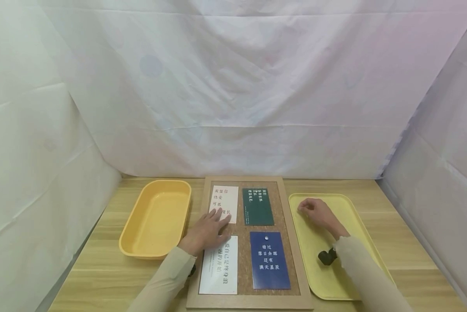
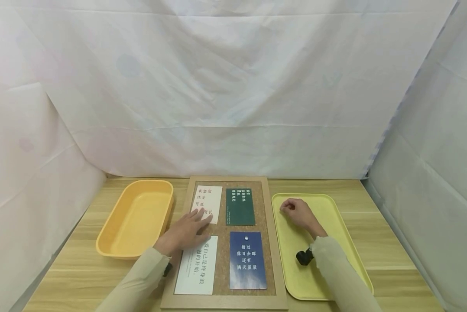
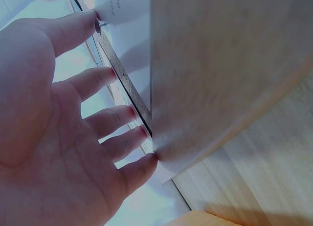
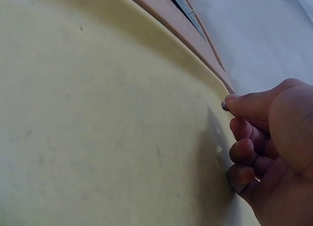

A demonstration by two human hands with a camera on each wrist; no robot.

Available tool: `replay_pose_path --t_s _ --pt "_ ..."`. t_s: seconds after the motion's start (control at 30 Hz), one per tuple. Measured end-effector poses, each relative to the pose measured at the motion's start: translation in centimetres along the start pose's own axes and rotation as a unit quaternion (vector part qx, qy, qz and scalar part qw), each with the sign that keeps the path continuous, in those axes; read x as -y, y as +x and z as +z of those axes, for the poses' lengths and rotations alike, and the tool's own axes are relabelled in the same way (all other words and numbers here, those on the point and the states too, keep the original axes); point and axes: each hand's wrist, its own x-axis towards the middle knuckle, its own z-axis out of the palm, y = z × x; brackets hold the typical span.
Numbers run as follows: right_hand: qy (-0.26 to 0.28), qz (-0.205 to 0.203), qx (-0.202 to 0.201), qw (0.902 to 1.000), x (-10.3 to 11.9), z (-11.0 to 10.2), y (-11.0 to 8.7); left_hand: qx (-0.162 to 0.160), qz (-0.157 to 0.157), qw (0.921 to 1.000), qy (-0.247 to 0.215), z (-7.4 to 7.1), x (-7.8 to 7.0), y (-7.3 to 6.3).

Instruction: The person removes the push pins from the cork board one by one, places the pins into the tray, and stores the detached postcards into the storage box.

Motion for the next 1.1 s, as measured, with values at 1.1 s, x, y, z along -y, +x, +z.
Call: replay_pose_path --t_s 1.1 --pt "-0.014 0.010 0.007 0.9998 0.22 0.07 -0.30 0.002 -0.001 1.0000 -0.002 -0.05 0.01 0.05"
